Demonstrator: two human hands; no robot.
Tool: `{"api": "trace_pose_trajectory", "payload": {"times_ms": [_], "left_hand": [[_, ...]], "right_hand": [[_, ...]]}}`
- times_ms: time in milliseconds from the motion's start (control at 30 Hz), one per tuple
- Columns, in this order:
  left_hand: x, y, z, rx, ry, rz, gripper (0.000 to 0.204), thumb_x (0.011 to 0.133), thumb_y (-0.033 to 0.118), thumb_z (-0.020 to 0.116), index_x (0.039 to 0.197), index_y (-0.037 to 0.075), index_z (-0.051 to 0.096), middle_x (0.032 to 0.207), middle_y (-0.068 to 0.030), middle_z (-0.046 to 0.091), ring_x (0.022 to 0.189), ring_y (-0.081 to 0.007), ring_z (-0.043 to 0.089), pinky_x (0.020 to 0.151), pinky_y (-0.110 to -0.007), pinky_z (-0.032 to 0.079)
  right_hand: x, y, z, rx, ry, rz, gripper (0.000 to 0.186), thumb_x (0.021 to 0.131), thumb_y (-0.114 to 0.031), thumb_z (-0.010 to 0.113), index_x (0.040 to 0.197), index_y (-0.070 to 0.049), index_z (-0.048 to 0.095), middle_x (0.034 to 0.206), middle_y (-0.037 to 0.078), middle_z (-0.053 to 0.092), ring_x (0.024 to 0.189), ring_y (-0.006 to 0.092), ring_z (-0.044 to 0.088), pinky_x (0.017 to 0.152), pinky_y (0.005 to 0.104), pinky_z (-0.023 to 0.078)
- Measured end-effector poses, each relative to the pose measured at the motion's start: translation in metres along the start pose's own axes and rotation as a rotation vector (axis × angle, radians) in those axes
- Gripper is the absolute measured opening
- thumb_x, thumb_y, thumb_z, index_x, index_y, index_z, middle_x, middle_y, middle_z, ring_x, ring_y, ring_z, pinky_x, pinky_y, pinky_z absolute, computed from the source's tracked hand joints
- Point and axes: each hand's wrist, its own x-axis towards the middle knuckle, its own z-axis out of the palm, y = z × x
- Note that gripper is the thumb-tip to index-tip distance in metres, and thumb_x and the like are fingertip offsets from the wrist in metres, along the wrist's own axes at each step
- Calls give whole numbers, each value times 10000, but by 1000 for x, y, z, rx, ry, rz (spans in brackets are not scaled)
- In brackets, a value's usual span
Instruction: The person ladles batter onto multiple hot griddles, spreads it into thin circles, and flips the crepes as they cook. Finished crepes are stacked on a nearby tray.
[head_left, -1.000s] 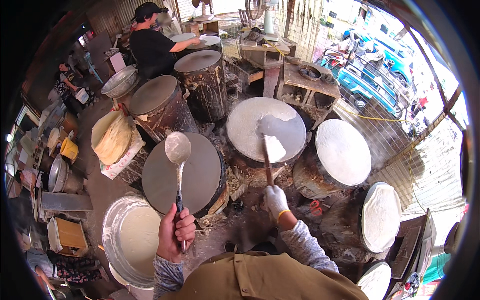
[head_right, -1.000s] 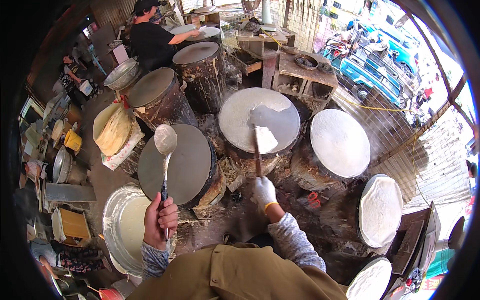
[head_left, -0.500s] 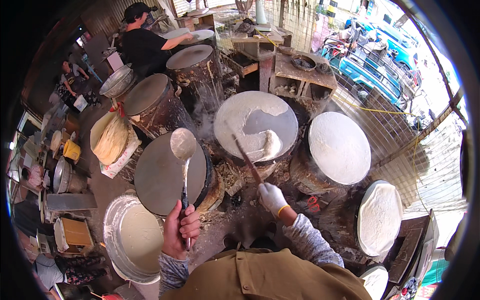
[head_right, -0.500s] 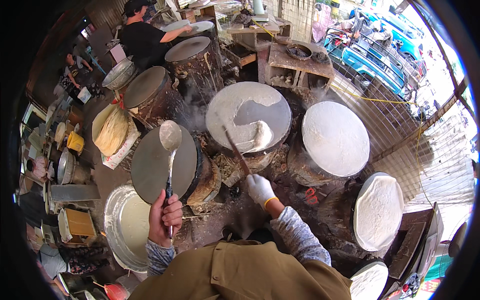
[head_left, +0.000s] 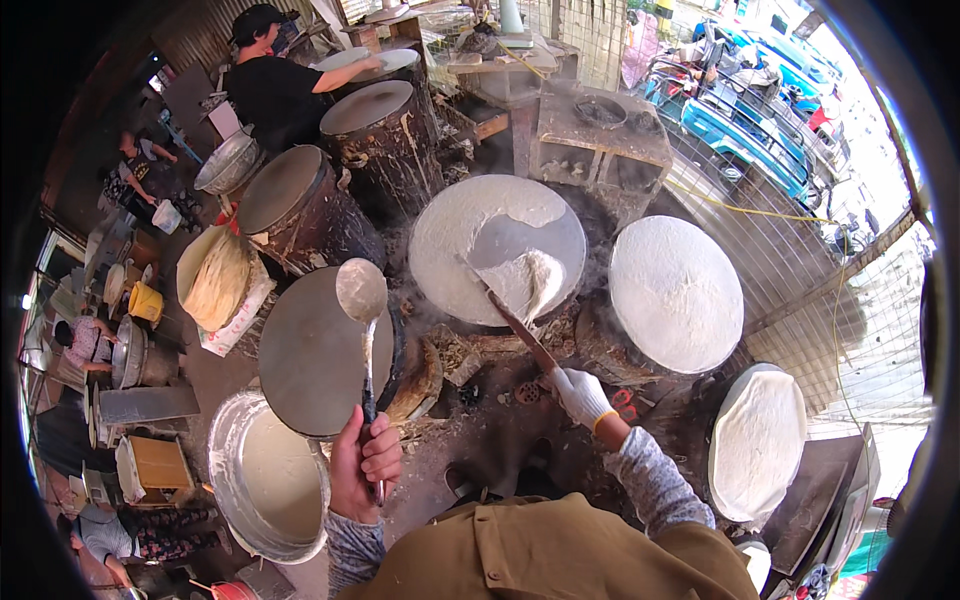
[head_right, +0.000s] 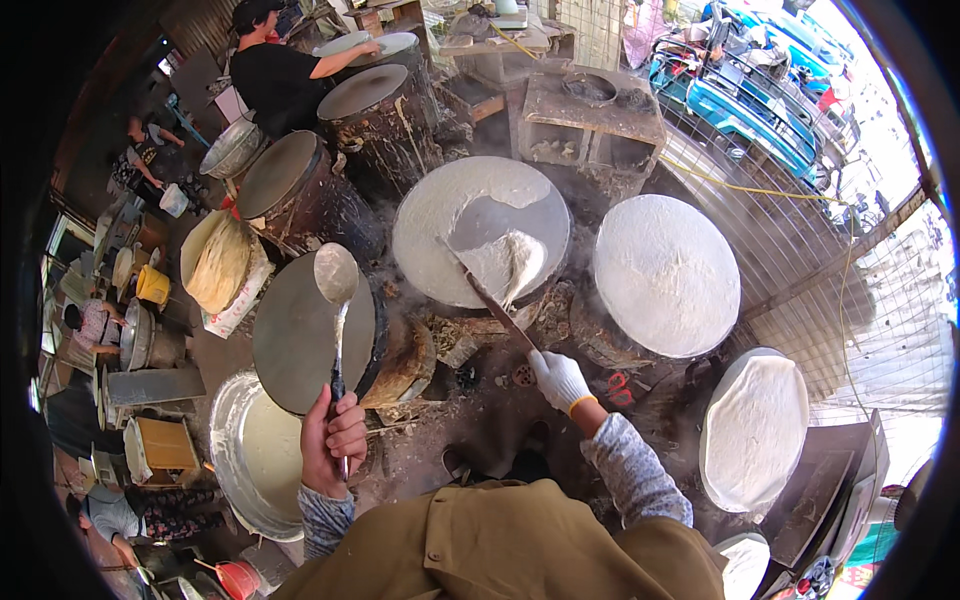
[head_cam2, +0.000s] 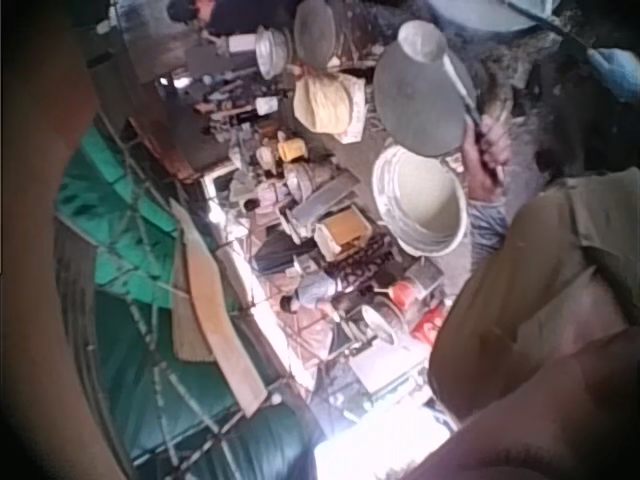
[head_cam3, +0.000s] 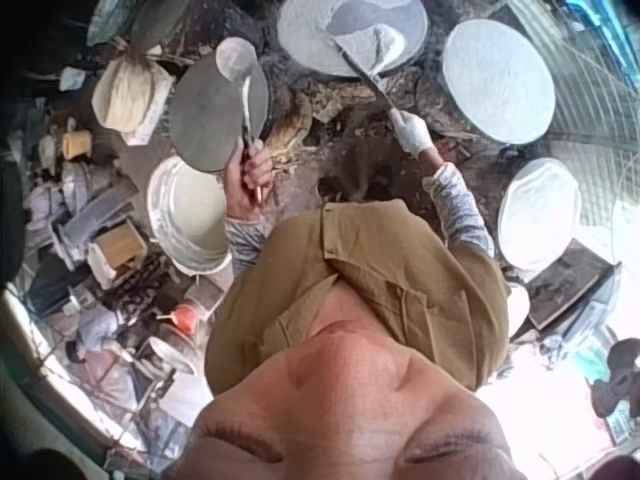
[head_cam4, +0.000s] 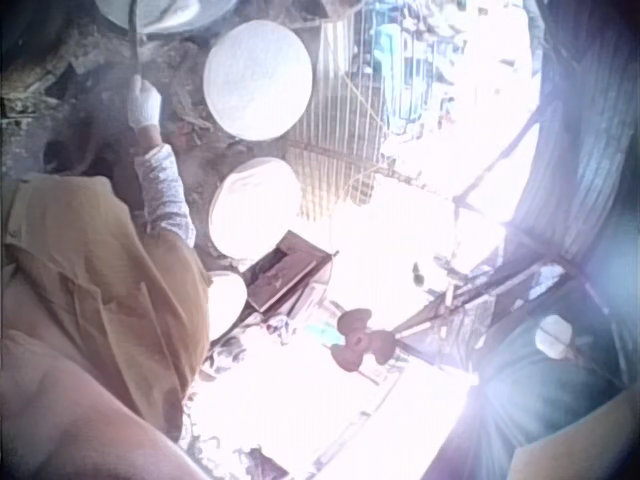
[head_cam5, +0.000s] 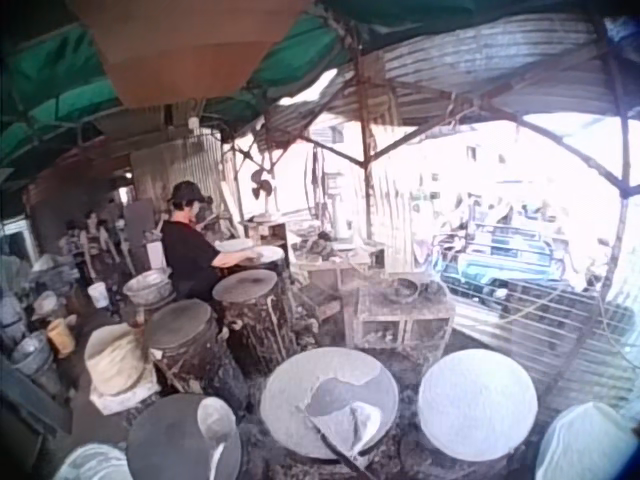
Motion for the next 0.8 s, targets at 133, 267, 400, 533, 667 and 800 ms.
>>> {"api": "trace_pose_trajectory", "payload": {"times_ms": [133, 267, 400, 533, 667, 800], "left_hand": [[5, -3, -2, -21, -40, 20, 355, 1047, 382, 406, 873, 72, 404, 621, 15, 340, 475, -89, 367, 419, -233, 353], [19, -7, -5, -43, -36, -12, 355, 1047, 380, 408, 874, 70, 409, 623, 12, 345, 476, -91, 369, 419, -236, 355], [25, -9, -2, -48, -22, -24, 361, 1043, 385, 414, 869, 69, 413, 619, 11, 347, 468, -91, 365, 415, -238, 354], [24, -6, -1, -12, -31, 6, 369, 1040, 394, 418, 862, 71, 416, 613, 12, 343, 458, -90, 360, 408, -238, 351], [27, -4, -5, -21, -10, 6, 376, 1039, 401, 416, 860, 71, 421, 612, 15, 343, 454, -87, 359, 406, -234, 351], [40, -7, -10, -11, 36, -46, 398, 1023, 438, 444, 846, 82, 432, 606, 27, 332, 442, -76, 337, 393, -220, 320]], "right_hand": [[6, 9, -47, 11, 165, 129, 518, 997, -421, 373, 884, -13, 671, 869, 248, 667, 894, 430, 634, 793, 481, 481], [73, 23, -80, 16, 245, 137, 477, 977, -420, 417, 952, -20, 674, 909, 257, 668, 882, 436, 638, 789, 482, 488], [53, -23, -65, -21, 488, -135, 405, 951, -321, 524, 1252, -57, 586, 948, 263, 670, 870, 448, 642, 766, 485, 509], [-12, 10, -30, -165, 582, -249, 558, 937, -239, 551, 1469, -171, 396, 959, 250, 656, 780, 438, 650, 663, 494, 526], [12, 18, -23, -353, 564, -91, 550, 946, -266, 553, 1473, -267, 394, 796, 205, 599, 649, 421, 619, 577, 515, 492], [121, -17, -55, -246, 556, -95, 381, 982, -291, 497, 1333, -151, 547, 862, 293, 647, 726, 488, 627, 631, 558, 486]]}}
